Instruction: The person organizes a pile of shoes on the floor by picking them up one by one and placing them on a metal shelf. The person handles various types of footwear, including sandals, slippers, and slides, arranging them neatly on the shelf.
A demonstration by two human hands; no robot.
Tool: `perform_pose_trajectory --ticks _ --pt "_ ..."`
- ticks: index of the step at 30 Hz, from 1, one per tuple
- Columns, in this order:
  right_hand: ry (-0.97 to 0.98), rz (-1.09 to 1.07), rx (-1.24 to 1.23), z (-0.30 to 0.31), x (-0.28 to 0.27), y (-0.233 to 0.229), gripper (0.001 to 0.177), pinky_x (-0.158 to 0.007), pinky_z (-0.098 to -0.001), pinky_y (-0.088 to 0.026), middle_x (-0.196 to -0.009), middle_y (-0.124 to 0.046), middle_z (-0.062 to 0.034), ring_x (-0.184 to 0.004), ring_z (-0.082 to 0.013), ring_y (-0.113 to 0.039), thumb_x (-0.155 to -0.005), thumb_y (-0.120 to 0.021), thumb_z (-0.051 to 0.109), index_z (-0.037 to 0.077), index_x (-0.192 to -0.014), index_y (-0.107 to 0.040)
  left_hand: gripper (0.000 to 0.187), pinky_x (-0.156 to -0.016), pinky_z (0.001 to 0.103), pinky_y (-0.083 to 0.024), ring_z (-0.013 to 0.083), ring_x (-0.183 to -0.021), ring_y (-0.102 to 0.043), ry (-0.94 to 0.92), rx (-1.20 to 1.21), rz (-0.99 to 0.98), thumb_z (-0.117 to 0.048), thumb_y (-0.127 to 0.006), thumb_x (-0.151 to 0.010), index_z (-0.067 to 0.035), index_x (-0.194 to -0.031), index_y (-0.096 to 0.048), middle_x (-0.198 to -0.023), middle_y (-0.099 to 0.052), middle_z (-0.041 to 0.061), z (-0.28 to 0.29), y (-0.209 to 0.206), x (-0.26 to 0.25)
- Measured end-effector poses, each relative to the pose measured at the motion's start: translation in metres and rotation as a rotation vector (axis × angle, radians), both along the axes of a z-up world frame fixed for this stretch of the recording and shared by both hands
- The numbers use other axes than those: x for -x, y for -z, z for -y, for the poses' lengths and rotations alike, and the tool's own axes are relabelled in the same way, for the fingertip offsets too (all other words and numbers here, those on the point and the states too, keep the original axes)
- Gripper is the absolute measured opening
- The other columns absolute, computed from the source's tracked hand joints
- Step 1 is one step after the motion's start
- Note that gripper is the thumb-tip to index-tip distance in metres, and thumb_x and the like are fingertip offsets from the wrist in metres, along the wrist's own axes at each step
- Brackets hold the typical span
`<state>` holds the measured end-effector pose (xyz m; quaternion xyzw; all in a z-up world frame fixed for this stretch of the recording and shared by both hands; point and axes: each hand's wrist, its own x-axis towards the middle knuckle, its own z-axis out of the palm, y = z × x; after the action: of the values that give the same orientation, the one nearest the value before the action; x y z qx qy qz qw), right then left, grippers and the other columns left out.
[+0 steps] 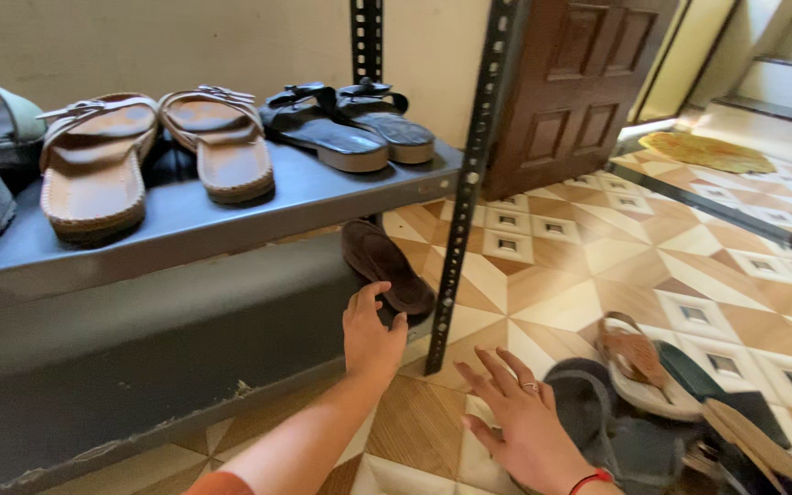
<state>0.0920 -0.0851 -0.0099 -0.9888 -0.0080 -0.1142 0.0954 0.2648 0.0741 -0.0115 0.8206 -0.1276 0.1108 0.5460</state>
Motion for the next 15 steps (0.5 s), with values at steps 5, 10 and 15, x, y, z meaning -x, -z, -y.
perform_pose_trajectory --ticks 5,10,15 --pt "0.051 -0.025 0.032 0.033 0.032 -0.007 0.065 -0.105 -0.0514 -0.032 -0.163 -0.037 -0.0036 -0.149 -0.0325 -0.028 -0.084 -0.073 0.039 0.025 -0.143 -0.051 0.043 -0.094 0.041 -0.050 0.0278 -0.109 -0.060 -0.004 0.084 0.193 -0.006 -0.075 -0.079 -0.012 -0.120 -0.064 -0.120 -0.063 0.009 0.011 0.009 0.042" --pt "0.191 -0.046 -0.108 0.066 0.071 -0.023 0.047 -0.098 -0.0408 -0.046 -0.127 -0.066 -0.0032 -0.119 -0.0251 -0.058 -0.084 -0.074 0.033 0.022 -0.128 -0.063 0.039 -0.086 0.039 -0.052 0.0236 -0.102 -0.063 0.073 0.107 -0.098 -0.010 -0.075 -0.080 -0.017 -0.117 -0.066 -0.110 -0.067 0.006 0.028 0.001 0.089" --pt "0.403 -0.102 -0.367 0.097 0.104 -0.014 0.018 -0.078 -0.0356 -0.059 -0.085 -0.078 -0.0081 -0.081 -0.0234 -0.078 -0.084 -0.079 0.023 0.009 -0.092 -0.070 0.033 -0.082 0.036 -0.054 0.0190 -0.091 -0.067 0.171 0.127 -0.146 -0.014 -0.079 -0.078 -0.015 -0.110 -0.068 -0.097 -0.070 0.004 0.051 0.014 0.126"
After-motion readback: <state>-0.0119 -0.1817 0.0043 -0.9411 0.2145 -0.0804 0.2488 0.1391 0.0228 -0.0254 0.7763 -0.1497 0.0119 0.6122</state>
